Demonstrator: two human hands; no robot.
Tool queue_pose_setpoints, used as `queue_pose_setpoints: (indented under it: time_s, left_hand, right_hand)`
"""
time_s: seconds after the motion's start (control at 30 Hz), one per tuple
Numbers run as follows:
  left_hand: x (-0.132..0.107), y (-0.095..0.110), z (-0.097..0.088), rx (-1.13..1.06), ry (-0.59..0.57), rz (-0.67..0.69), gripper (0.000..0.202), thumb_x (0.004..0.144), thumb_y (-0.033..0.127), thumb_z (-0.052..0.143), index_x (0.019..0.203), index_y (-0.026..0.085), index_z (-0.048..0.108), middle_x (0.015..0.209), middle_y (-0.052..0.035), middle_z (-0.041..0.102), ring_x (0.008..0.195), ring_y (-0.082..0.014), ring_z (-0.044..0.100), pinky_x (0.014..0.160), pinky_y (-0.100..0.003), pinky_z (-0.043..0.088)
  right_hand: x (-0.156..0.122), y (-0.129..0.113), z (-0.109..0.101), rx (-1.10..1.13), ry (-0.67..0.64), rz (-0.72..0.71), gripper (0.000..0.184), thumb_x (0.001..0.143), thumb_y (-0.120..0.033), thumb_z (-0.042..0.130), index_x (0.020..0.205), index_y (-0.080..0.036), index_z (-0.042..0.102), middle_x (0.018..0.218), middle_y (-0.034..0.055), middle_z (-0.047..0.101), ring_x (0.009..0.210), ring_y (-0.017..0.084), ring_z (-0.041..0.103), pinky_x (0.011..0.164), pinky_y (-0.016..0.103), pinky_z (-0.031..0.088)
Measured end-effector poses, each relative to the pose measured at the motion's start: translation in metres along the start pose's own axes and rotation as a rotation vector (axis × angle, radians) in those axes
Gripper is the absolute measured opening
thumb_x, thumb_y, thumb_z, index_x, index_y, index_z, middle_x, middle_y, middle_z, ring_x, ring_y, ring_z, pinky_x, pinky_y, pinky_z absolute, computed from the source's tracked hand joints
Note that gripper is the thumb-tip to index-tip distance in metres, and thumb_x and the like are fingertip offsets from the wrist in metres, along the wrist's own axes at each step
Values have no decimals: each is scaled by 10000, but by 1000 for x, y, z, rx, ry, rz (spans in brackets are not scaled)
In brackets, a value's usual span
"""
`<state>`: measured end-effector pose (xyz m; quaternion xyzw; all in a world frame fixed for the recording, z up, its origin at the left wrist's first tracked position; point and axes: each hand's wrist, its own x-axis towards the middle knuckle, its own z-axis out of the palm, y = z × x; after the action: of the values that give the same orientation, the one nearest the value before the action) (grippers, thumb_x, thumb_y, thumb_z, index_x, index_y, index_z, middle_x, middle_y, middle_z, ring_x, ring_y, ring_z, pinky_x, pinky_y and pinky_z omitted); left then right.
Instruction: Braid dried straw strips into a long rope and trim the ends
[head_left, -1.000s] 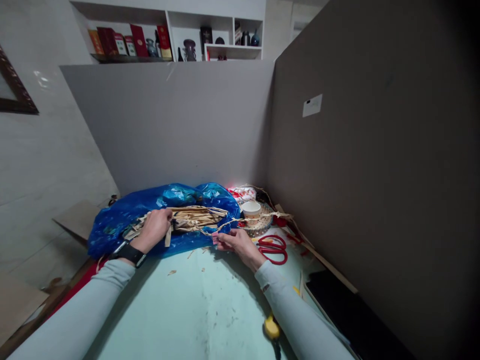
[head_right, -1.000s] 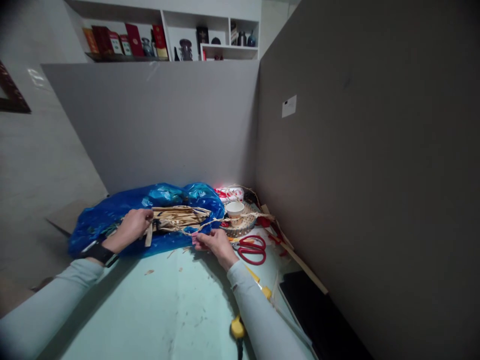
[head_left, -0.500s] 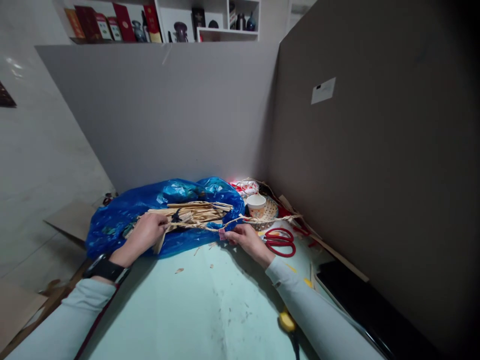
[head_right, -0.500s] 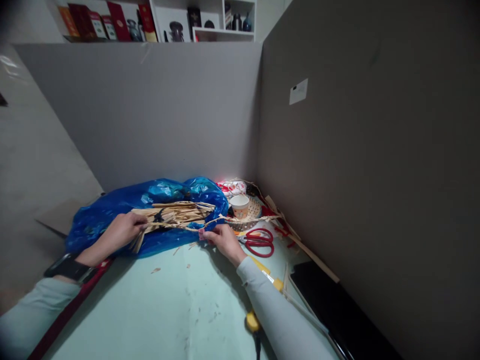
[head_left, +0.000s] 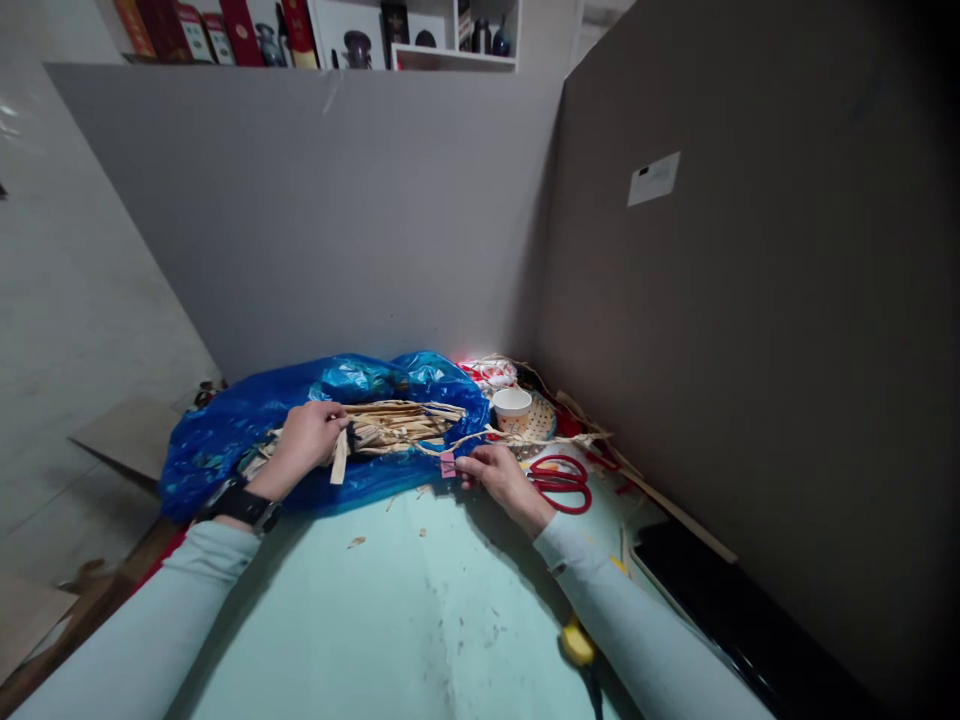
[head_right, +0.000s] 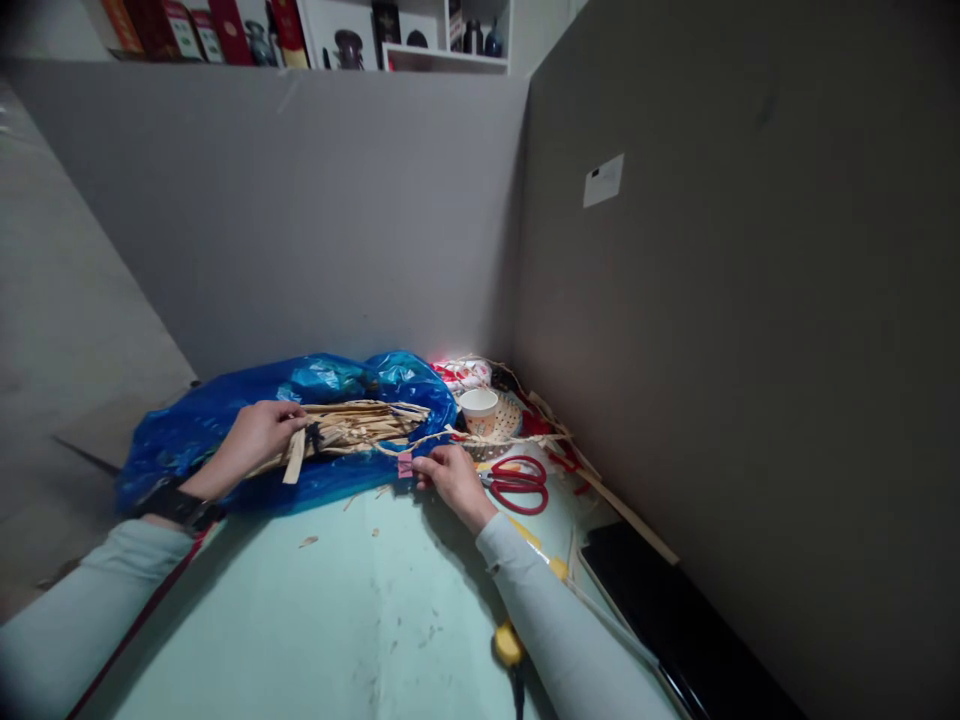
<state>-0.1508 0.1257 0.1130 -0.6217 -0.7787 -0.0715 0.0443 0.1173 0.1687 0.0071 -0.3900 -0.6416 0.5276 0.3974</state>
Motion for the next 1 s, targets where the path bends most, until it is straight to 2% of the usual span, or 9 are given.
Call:
queue_pose_setpoints:
  time_s: [0.3,0.53,0.67,0.77,0.87,0.93,1.0]
  left_hand:
    - [24,28,4,10,136,-62,329,892,318,579,1190,180,567,1205,-87,602,996,-227,620,826,-437,533]
    - [41,45,-8,80,186,-44,325,892,311,579,1191,184,567,1207,-86,601,1010,-230,617,832,-436,529]
    - [45,48,-11,121,149,-31,336,890,314,582,1196,176,563,1206,-90,601,1008,-233,617,829,-440,530]
    - [38,44,-1,142,93,-33,340,889,318,584,1196,175,563,1204,-93,601,1007,-235,618,825,-440,531]
    - [25,36,13,154,30,-38,342,886,315,588,1195,170,564,1201,-98,602,1008,-237,618,823,-434,532]
    - [18,30,20,161,-6,-41,345,881,312,597,1191,165,567,1198,-101,603,1009,-237,619,824,-427,531]
    - [13,23,21,166,-25,-45,338,884,308,593,1189,164,568,1196,-99,604,1005,-233,620,824,-425,532]
  right_hand:
    - [-1,-2,2,124,12,-21,321,697,-436,658,580,-149,576,584,24,617,527,130,581,560,248,473]
    - [1,0,3,135,36,-26,267,724,-367,672,598,-144,600,580,8,609,539,122,576,553,232,456]
    - [1,-2,4,189,44,-15,240,795,-343,653,687,-140,585,621,-18,597,559,103,571,600,253,494]
    - [1,-5,3,227,22,-7,287,783,-396,655,675,-147,561,616,-13,598,573,108,580,636,269,523]
    - [-1,-8,2,221,-17,-15,317,736,-451,663,700,-147,583,715,28,656,658,137,619,673,268,528]
    - [-3,-8,2,184,-41,-18,326,728,-460,665,739,-140,606,776,51,678,700,154,630,656,260,514]
    - [-6,-8,2,128,-69,-11,325,723,-453,672,738,-133,620,753,58,679,681,160,624,614,246,487]
